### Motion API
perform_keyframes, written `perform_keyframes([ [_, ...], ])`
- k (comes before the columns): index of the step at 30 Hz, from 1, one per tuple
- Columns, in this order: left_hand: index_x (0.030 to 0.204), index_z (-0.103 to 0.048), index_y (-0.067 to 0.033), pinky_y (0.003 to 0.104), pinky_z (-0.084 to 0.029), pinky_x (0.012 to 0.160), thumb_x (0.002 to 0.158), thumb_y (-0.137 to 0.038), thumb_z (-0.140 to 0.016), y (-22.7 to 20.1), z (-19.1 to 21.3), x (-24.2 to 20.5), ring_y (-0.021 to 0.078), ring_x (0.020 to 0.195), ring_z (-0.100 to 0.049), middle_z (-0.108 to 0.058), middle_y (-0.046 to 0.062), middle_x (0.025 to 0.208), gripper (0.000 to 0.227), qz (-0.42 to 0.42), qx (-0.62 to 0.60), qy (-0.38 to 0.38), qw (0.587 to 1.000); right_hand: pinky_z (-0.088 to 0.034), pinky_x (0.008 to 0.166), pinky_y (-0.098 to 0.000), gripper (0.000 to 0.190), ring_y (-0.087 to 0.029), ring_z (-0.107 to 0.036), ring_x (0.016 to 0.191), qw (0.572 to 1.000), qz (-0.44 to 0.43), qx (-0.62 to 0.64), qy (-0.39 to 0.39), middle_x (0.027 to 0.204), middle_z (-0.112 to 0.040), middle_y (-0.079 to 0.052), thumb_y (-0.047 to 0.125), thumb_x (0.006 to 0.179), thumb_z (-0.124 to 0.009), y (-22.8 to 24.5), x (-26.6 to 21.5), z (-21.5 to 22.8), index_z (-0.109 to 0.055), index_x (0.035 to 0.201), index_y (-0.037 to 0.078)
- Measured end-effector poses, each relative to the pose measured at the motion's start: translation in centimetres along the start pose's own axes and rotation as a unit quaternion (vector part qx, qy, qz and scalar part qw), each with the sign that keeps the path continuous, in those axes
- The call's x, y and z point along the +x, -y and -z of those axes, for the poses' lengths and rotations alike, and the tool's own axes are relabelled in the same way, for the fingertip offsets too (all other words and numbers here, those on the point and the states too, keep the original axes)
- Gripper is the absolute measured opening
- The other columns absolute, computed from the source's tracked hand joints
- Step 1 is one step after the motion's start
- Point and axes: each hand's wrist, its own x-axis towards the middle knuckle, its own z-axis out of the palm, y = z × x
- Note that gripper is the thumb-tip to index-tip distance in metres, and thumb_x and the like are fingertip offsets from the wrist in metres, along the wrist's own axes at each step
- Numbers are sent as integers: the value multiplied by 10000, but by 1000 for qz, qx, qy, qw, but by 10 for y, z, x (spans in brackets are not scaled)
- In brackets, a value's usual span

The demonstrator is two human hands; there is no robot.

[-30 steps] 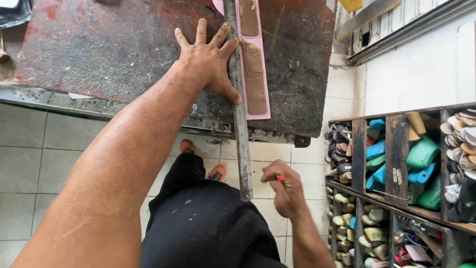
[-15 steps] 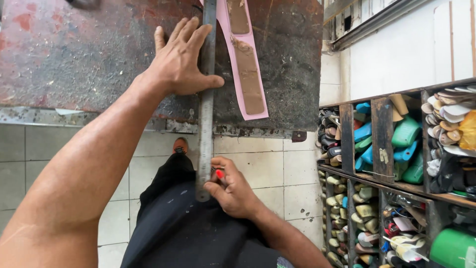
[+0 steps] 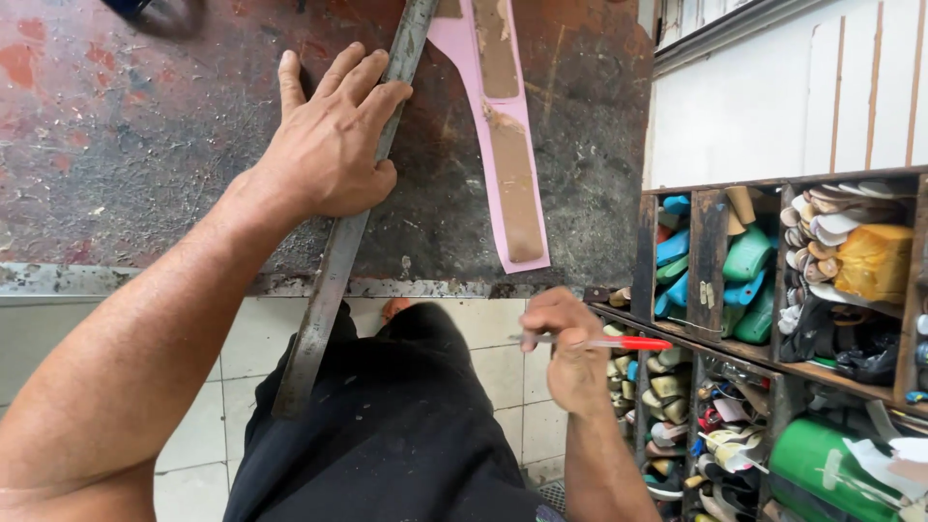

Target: The person uses a metal ruler and a red pen to measure and mark lines on a pink shoe sole placed on a workbench. They align the ruler along the sole's edges and draw straight lines to outline specific sections.

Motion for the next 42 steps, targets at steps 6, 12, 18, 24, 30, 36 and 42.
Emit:
perform_keyframes([
  [6,1461,-475,-45,823,-16,1102,726,-150,-646,9,-3,-7,475,1525,-191,-290,313,1624,762,-20,-23,-33,999,-612,737,-349,517,-275,-670,843,989,39,-135,-53,928,-662,-220,412,1072,-478,13,25,27,-674,822,4],
  [12,1502,-452,-61,839,-127,1102,900,-141,-674,-10,-7,-16,416,1509,-217,-331,239,1609,647,37,57,-55,996,-607,751,-345,65,-247,-654,843,962,135,-230,62,975,-647,-184,79,861,-671,-4,51,82,-632,846,29],
  [18,1386,-589,-2,799,-231,1004,874,-132,-740,-50,-10,-33,432,1390,-415,-498,258,1490,549,86,202,-145,965,-649,712,-294,202,-218,-689,760,969,145,-161,120,944,-623,-169,-141,815,-591,-19,59,127,-622,803,58],
  [24,1307,-653,-53,562,-515,838,771,-168,-748,-115,-41,-53,403,1124,-580,-615,164,1339,556,153,247,-240,926,-678,720,-308,204,-218,-695,718,963,166,-77,199,938,-600,-175,-164,834,-567,-58,89,174,-610,815,35],
  [30,1246,-680,-100,565,-533,797,851,-163,-773,-116,-74,-69,408,1172,-549,-604,165,1392,410,296,240,-260,887,-590,734,-317,100,-244,-697,865,953,197,-90,214,1020,-679,-155,-60,921,-700,-58,105,162,-694,930,39],
  [36,1294,-668,-161,601,-510,750,841,-112,-744,-112,-61,-56,421,1096,-529,-581,156,1386,461,360,197,-207,888,-602,702,-306,113,-230,-679,796,967,172,-80,170,987,-656,-176,-69,909,-726,-67,106,159,-671,952,19],
  [42,1409,-492,-96,587,-463,961,865,-54,-653,-101,-30,-48,455,1052,-502,-455,223,1214,568,403,63,-118,906,-636,623,-275,90,-211,-684,706,975,156,-40,154,996,-608,-191,-99,966,-652,-73,104,153,-650,1017,-25],
])
